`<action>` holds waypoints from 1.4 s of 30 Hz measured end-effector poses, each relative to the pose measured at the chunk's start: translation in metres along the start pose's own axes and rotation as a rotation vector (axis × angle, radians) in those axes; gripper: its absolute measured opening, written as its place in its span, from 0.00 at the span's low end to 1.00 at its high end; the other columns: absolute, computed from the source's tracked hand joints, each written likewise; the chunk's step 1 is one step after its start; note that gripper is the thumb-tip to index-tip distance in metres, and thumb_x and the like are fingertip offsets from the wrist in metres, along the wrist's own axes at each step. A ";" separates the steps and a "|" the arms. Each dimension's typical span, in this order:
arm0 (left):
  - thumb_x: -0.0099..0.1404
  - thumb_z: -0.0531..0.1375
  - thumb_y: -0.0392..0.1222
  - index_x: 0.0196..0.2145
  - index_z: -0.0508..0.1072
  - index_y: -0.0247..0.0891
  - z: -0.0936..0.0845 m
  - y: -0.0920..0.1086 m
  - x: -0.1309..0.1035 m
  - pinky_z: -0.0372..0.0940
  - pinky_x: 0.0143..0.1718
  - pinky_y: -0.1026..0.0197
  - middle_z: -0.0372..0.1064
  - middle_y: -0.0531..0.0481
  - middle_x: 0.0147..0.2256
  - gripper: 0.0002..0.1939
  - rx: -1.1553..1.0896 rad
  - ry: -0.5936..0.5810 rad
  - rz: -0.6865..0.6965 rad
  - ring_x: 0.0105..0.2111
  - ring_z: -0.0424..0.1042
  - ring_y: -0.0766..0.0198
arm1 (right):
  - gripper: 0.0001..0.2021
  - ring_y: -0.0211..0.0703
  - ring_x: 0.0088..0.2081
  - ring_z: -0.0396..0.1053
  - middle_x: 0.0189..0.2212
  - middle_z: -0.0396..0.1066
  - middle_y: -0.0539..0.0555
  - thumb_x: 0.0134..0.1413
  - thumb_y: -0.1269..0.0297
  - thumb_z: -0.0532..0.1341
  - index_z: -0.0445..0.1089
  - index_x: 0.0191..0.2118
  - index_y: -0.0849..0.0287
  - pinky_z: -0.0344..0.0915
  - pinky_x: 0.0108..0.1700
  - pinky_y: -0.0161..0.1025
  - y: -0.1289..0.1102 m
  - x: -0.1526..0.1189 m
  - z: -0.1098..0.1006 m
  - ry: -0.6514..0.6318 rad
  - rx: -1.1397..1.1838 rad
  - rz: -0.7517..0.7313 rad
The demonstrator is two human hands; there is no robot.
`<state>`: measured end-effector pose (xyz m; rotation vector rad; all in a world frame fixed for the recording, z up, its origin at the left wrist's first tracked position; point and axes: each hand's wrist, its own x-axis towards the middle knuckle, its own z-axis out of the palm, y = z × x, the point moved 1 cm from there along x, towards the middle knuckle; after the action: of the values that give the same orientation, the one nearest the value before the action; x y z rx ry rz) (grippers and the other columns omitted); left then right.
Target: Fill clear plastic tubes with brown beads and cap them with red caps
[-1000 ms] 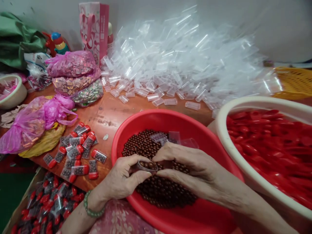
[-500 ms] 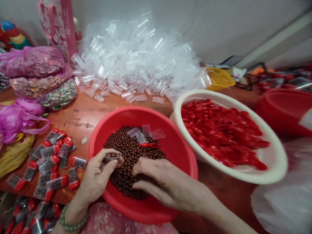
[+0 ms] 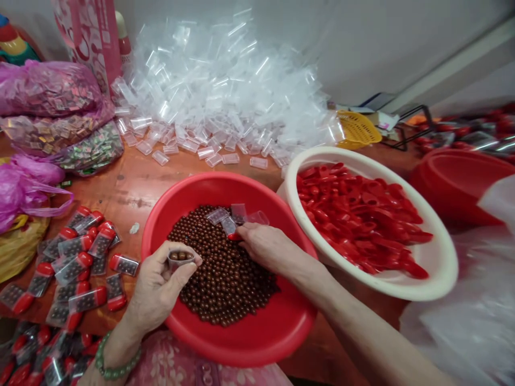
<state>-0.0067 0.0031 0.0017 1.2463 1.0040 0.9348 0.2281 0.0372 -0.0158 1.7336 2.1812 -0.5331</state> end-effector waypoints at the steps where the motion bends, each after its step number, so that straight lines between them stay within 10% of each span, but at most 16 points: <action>1: 0.65 0.59 0.38 0.38 0.72 0.36 0.000 0.000 0.000 0.67 0.38 0.68 0.74 0.49 0.35 0.05 -0.007 -0.001 -0.003 0.34 0.72 0.68 | 0.08 0.46 0.35 0.72 0.34 0.73 0.59 0.56 0.78 0.53 0.67 0.37 0.62 0.59 0.31 0.37 0.000 0.005 0.002 -0.008 0.004 -0.006; 11: 0.64 0.59 0.40 0.39 0.71 0.36 0.001 -0.002 -0.001 0.66 0.39 0.64 0.73 0.48 0.35 0.07 -0.058 -0.027 -0.043 0.35 0.72 0.65 | 0.10 0.45 0.31 0.70 0.31 0.73 0.58 0.51 0.76 0.55 0.67 0.41 0.64 0.60 0.33 0.38 0.001 0.011 0.018 0.095 0.301 -0.139; 18: 0.63 0.60 0.41 0.40 0.72 0.37 0.012 -0.009 0.001 0.63 0.43 0.61 0.71 0.48 0.37 0.08 -0.077 -0.036 -0.153 0.39 0.70 0.64 | 0.18 0.43 0.32 0.72 0.33 0.74 0.55 0.57 0.50 0.57 0.69 0.43 0.61 0.68 0.34 0.37 0.002 -0.002 0.004 0.333 0.775 -0.176; 25: 0.55 0.67 0.52 0.38 0.67 0.35 0.029 -0.011 -0.001 0.66 0.45 0.58 0.72 0.46 0.37 0.21 -0.508 -0.050 -0.384 0.41 0.75 0.60 | 0.13 0.37 0.27 0.72 0.31 0.74 0.52 0.51 0.55 0.66 0.71 0.39 0.57 0.68 0.30 0.33 -0.019 -0.021 0.004 0.408 1.360 -0.177; 35: 0.58 0.65 0.47 0.38 0.71 0.33 0.024 -0.011 0.001 0.64 0.44 0.60 0.70 0.49 0.34 0.16 -0.349 0.031 -0.245 0.35 0.68 0.67 | 0.09 0.41 0.38 0.72 0.38 0.72 0.56 0.63 0.69 0.53 0.68 0.45 0.58 0.70 0.39 0.37 -0.042 -0.038 -0.017 0.500 0.534 -0.428; 42: 0.60 0.61 0.42 0.37 0.70 0.33 0.023 -0.009 -0.001 0.61 0.39 0.61 0.68 0.50 0.32 0.11 -0.242 -0.035 -0.200 0.33 0.67 0.66 | 0.16 0.41 0.36 0.74 0.39 0.72 0.58 0.64 0.70 0.51 0.65 0.55 0.61 0.72 0.36 0.36 -0.044 -0.034 -0.017 0.449 0.362 -0.510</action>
<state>0.0152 -0.0057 -0.0059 0.9390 0.9385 0.8483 0.1930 0.0076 0.0192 1.5598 3.0416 -0.7542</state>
